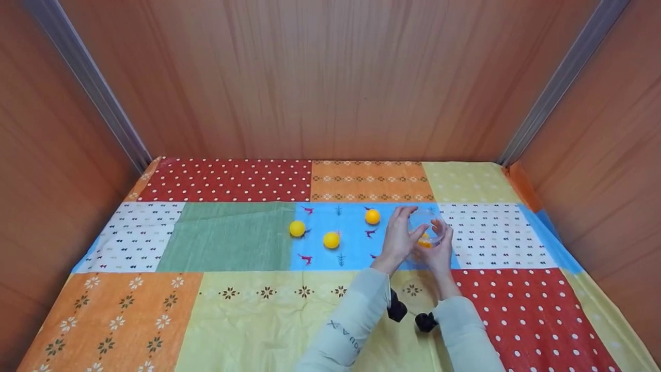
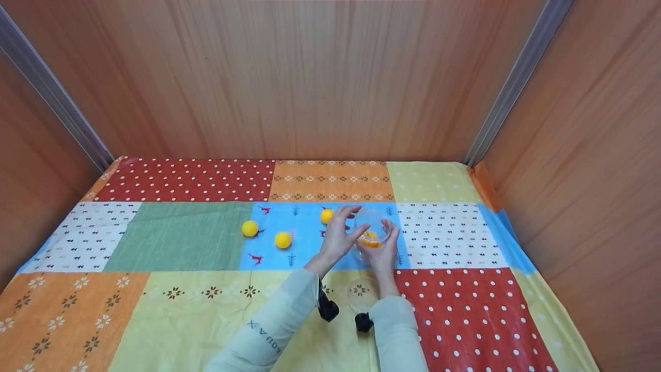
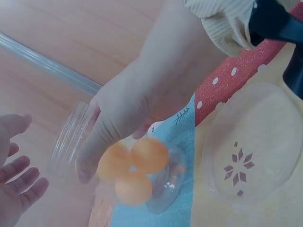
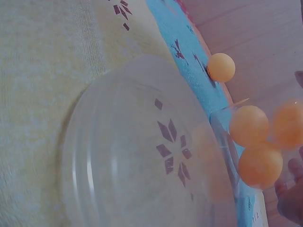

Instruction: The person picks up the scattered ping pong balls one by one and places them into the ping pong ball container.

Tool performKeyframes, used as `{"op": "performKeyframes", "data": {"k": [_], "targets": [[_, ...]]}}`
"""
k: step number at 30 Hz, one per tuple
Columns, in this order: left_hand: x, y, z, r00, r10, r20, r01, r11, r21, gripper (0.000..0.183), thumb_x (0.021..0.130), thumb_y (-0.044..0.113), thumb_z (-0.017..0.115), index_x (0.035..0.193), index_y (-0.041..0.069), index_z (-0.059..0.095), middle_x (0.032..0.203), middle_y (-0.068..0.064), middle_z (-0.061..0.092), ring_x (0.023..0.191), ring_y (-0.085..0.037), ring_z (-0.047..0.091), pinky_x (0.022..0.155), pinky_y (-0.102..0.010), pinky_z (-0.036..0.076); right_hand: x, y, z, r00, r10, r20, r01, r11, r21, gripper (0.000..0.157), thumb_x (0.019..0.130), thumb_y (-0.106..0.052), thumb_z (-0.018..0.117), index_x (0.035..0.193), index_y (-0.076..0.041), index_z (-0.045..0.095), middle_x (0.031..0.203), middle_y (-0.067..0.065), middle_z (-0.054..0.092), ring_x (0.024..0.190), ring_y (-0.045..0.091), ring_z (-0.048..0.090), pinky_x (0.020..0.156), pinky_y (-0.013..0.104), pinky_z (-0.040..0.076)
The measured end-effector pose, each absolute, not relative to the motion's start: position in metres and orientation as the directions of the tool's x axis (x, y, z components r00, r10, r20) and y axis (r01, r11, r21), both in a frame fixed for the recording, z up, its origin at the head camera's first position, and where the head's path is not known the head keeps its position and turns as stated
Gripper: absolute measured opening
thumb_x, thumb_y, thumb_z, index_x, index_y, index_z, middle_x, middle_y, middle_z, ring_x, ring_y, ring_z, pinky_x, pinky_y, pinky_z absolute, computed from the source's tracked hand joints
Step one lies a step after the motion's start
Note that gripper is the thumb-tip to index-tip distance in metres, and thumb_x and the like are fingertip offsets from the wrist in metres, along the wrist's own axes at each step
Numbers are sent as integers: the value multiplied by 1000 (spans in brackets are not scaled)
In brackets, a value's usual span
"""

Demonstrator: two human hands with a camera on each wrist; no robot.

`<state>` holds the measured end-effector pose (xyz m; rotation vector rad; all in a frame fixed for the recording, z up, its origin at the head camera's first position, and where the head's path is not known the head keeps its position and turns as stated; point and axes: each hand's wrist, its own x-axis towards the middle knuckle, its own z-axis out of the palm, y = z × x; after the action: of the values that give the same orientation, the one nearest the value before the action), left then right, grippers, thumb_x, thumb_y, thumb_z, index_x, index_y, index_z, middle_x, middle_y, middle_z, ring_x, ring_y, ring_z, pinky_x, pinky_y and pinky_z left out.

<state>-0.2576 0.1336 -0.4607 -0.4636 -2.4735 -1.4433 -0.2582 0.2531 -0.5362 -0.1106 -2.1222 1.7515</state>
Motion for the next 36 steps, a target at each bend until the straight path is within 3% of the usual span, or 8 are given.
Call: {"op": "performKeyframes", "data": {"k": [6,12,18,27,36], "targets": [[-259,122,-467,-917,139,373,394,452,800,39,84,22,62,119,8,53,112,-3,52,102,-18,50,87,-24,42,-259,250,-534,-919,310,244,-194,184,-964,78,68,2,73,128,-2,24,131,13,34,124,27,26,102,39,22],[-259,106,-476,-909,130,396,410,450,794,39,85,21,61,119,5,53,110,-6,53,100,-19,51,84,-26,43,-256,248,-529,-914,323,245,-198,170,-965,80,66,1,75,129,-1,25,130,17,34,124,34,25,102,46,20],[-258,90,-485,-896,122,426,433,442,785,35,85,18,61,116,4,54,106,-8,55,97,-20,52,82,-26,44,-258,252,-534,-925,330,190,-131,191,-973,80,67,0,74,130,-5,24,131,12,34,125,27,25,103,43,20],[-255,67,-492,-918,107,383,387,457,801,33,84,16,62,113,3,55,106,-7,54,94,-17,53,82,-25,44,-257,253,-532,-936,322,142,-90,170,-981,83,68,-3,75,132,-8,22,132,9,31,126,25,24,102,42,22],[-252,38,-504,-944,68,322,312,490,814,33,84,15,61,115,5,54,110,-6,53,102,-18,50,89,-29,41,-258,251,-533,-918,338,207,-149,191,-970,81,65,3,75,129,-4,26,129,12,35,123,26,27,102,40,20]]}}
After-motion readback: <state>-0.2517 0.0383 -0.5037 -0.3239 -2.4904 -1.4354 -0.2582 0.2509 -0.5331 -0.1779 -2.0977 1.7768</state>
